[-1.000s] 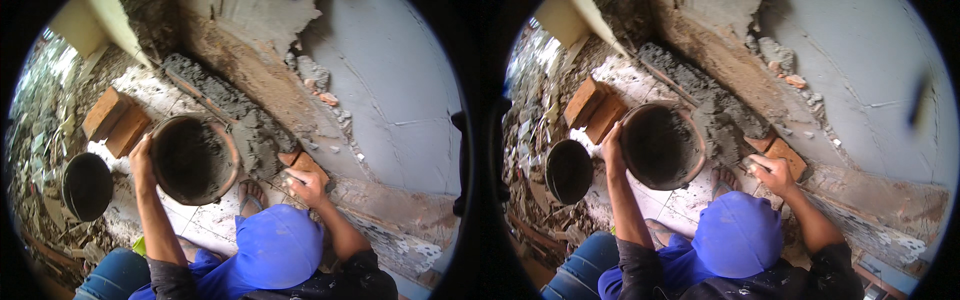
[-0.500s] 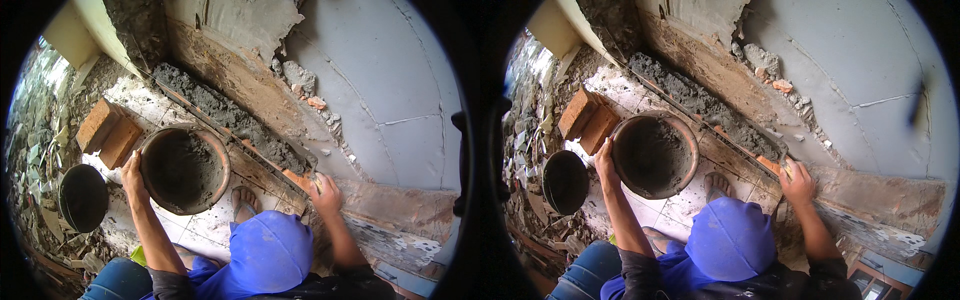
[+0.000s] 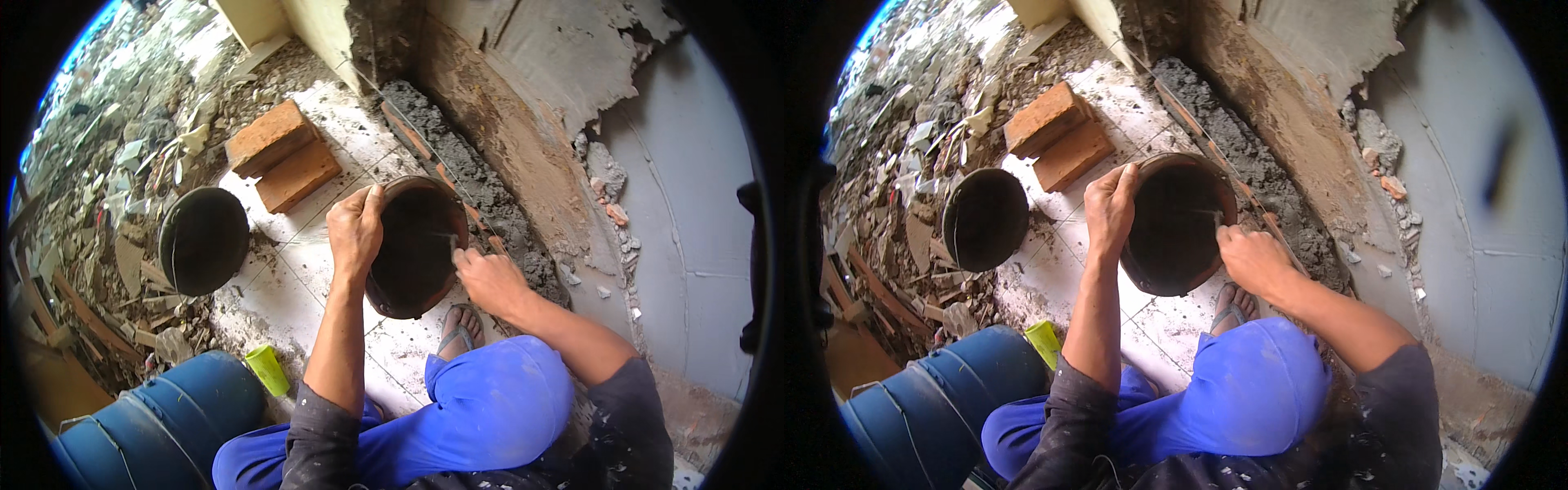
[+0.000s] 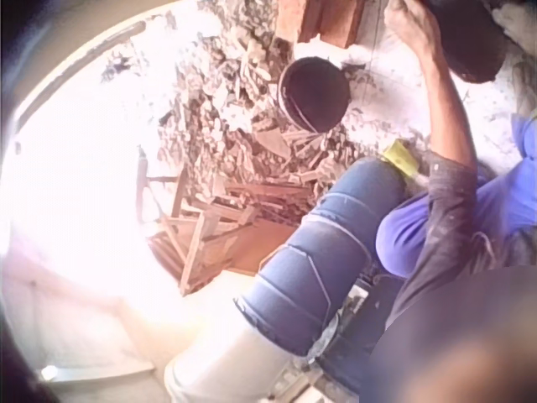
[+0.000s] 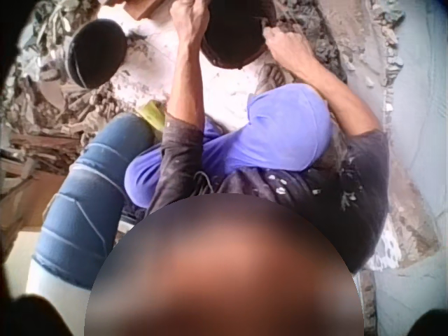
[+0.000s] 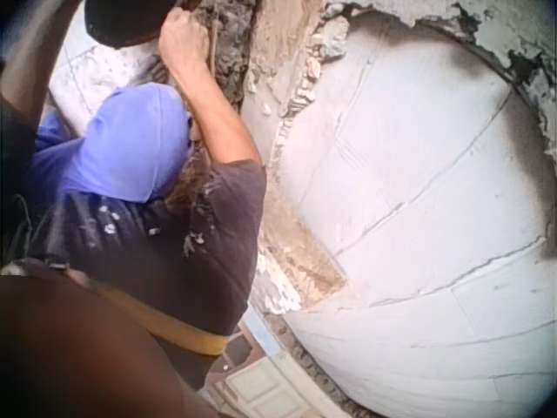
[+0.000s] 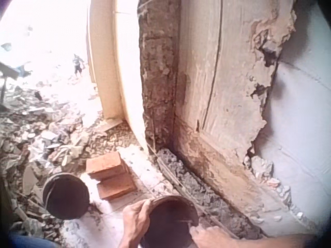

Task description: The person scoops mortar from a bucket with a trowel and spreads it along a wall base. They place red bricks into the mortar, tap them into alignment, and continue adding mortar between bricks to build a low wall.

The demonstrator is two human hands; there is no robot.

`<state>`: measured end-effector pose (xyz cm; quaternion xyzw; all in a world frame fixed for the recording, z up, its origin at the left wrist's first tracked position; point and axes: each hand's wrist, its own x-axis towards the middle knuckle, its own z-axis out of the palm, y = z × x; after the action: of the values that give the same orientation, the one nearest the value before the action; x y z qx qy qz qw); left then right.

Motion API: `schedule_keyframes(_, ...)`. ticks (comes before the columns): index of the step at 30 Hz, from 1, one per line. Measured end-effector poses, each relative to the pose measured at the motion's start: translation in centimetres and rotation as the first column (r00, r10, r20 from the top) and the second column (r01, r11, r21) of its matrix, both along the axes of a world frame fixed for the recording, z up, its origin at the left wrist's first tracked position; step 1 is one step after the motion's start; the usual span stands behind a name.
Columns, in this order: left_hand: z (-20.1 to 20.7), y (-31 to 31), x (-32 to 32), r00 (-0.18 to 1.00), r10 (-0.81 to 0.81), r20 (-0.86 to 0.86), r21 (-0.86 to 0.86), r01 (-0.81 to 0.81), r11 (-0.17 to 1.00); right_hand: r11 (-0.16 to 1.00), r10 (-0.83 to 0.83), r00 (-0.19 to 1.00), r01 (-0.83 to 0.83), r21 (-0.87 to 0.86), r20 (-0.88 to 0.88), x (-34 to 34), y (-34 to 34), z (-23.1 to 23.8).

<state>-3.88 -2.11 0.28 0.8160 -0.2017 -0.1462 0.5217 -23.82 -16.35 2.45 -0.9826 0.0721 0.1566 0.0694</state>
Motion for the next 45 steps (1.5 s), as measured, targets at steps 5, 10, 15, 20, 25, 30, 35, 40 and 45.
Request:
schedule_keyframes(5, -1.3, 0.8, 0.7, 0.996, 0.036, -0.077, -0.083, -0.043, 0.996, 0.998, 0.019, 0.992, -0.026, 0.057, 0.122, -1.9, -3.1, 2.0)
schedule_keyframes(10, -1.4, 0.5, 0.3, 0.983, 0.078, -0.166, -0.111, -0.097, 0.989, 0.979, -0.028, 0.97, 0.076, 0.19, -0.243, 0.1, -3.4, -0.9)
schedule_keyframes(15, -1.0, 0.5, -0.6, 0.986, 0.12, -0.112, -0.112, -0.133, 0.985, 0.685, -0.075, 0.979, 0.188, 0.704, -0.188, -0.4, 0.4, -5.1)
schedule_keyframes(20, -2.2, 1.1, -0.5, 0.98, 0.083, -0.182, -0.164, -0.114, 0.98, 0.17, -0.219, 0.792, 0.606, 0.777, -0.569, -3.6, 1.1, -4.5)
schedule_keyframes(25, -3.4, 4.4, 3.1, 0.995, 0.001, 0.097, 0.024, -0.003, 1.0, -0.048, -0.471, 0.788, 0.426, 0.903, -0.397, -10.1, 1.7, -3.0)
schedule_keyframes(30, -4.9, 6.4, 6.8, 0.842, 0.056, -0.537, -0.242, -0.217, 0.946, 0.129, -0.756, 0.557, 0.642, 0.755, -0.344, -21.0, -1.7, 1.9)
schedule_keyframes(35, -5.6, 6.4, 8.0, 0.838, 0.029, -0.544, -0.238, -0.187, 0.953, 0.431, -0.891, 0.455, 0.833, 0.349, 0.014, -29.5, -3.3, 6.3)
schedule_keyframes(40, -4.9, 5.5, 7.8, 0.853, -0.032, -0.52, -0.234, -0.106, 0.966, 0.533, -0.845, 0.529, 0.818, -0.215, -0.081, -29.7, -3.1, 5.4)
schedule_keyframes(45, -4.1, 4.6, 6.3, 0.877, -0.067, -0.476, -0.284, -0.082, 0.955, 0.535, -0.831, 0.556, 0.802, -0.264, 0.005, -27.6, -1.7, 8.1)
